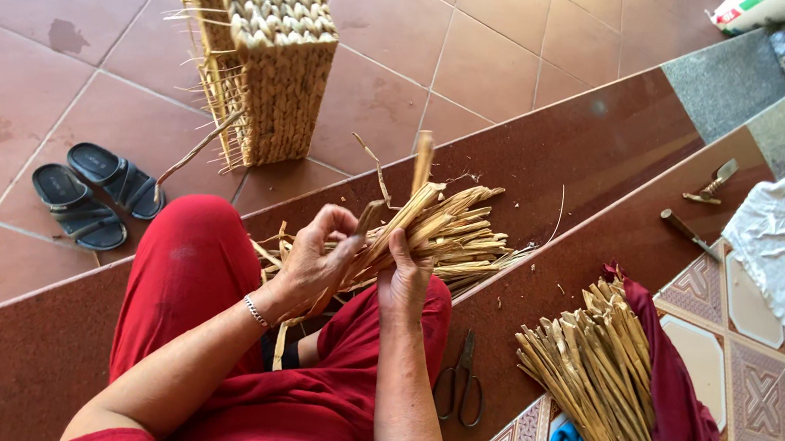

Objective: The person sits on the floor and uses scissors to trim and split dried wicker strips. They repeatedly pick up strips, cut them, and place them into a pile, occasionally adjusting the pile or the basket nearby.

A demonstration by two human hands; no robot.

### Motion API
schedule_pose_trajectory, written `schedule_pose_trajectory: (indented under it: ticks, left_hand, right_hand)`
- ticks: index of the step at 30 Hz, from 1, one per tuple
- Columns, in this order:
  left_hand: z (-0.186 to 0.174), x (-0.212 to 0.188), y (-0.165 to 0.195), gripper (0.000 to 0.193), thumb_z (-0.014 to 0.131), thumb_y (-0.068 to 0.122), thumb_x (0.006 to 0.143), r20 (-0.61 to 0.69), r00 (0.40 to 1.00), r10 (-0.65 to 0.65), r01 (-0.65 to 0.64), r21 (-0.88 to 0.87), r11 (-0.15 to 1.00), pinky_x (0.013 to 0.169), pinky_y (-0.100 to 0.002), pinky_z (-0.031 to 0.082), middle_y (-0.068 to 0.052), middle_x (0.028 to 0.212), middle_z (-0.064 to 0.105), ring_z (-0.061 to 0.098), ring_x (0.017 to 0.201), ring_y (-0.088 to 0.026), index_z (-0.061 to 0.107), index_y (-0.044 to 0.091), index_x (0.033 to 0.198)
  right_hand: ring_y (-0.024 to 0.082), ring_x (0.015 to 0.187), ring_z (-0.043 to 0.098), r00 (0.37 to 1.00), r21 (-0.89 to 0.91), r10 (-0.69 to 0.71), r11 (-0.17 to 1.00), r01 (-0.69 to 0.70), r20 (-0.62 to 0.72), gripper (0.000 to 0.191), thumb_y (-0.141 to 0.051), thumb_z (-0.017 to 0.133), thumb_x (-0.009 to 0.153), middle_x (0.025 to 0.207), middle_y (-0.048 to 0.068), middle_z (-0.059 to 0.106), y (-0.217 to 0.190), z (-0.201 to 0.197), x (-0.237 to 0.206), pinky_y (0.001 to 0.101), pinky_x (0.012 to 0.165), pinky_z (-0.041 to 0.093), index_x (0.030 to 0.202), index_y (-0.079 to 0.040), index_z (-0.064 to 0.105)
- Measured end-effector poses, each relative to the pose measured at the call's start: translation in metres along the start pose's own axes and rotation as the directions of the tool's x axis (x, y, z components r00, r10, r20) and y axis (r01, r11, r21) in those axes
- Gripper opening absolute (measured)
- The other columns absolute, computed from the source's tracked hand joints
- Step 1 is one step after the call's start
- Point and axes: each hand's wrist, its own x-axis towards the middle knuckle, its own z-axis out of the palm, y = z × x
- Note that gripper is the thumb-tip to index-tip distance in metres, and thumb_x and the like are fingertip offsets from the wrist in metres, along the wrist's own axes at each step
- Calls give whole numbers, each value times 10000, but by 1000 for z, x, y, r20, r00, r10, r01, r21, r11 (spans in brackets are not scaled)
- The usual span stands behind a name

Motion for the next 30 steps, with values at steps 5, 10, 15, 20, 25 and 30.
schedule_pose_trajectory:
  ticks: [5,10,15,20,25,30]
  left_hand:
    - [-11,-8,19,235,609,182,999,42,999,-24,41,-458,888,729,-200,516,26,925,627,579,830,-37,498,95,1187]
    - [-21,-12,40,241,696,156,968,59,990,-132,143,-285,948,663,-202,456,30,841,559,508,755,-44,614,53,1169]
    - [-23,-15,41,162,699,136,960,77,975,-209,222,-391,893,646,-214,486,15,846,607,543,739,-40,617,38,1059]
    - [-26,0,22,158,589,205,1039,-22,991,-131,104,-482,870,709,-227,598,19,937,575,613,807,-49,521,85,1116]
    - [-23,6,3,265,598,194,1085,-58,994,-91,46,-535,844,641,-202,519,0,991,588,560,793,-56,482,80,1294]
    - [-18,8,-6,271,652,129,1029,22,991,-133,130,-410,903,728,-239,566,-29,1044,660,623,899,-58,597,39,1279]
  right_hand:
    - [219,1012,674,995,32,45,998,-48,87,316,-10,784,927,1097,84,715,13,20,-17,397,935,567,1221,-34,669]
    - [245,1183,671,981,-28,84,996,-80,176,443,-60,772,889,1296,138,693,13,45,-31,398,1055,569,1311,-20,645]
    - [211,1187,663,976,-91,109,992,-93,190,430,-67,758,922,1310,134,697,12,49,-38,350,1035,547,1331,4,644]
    - [205,1053,694,979,-40,109,994,-104,172,273,-136,719,1001,1134,106,725,13,37,-36,373,951,583,1239,-13,663]
    - [200,994,703,976,-179,179,971,-156,123,289,-203,672,1025,1033,101,730,16,27,-40,368,903,587,1238,-10,700]
    - [118,1013,666,971,-246,213,952,-180,112,279,-198,689,992,1114,29,743,24,22,-44,291,927,543,1232,-54,692]
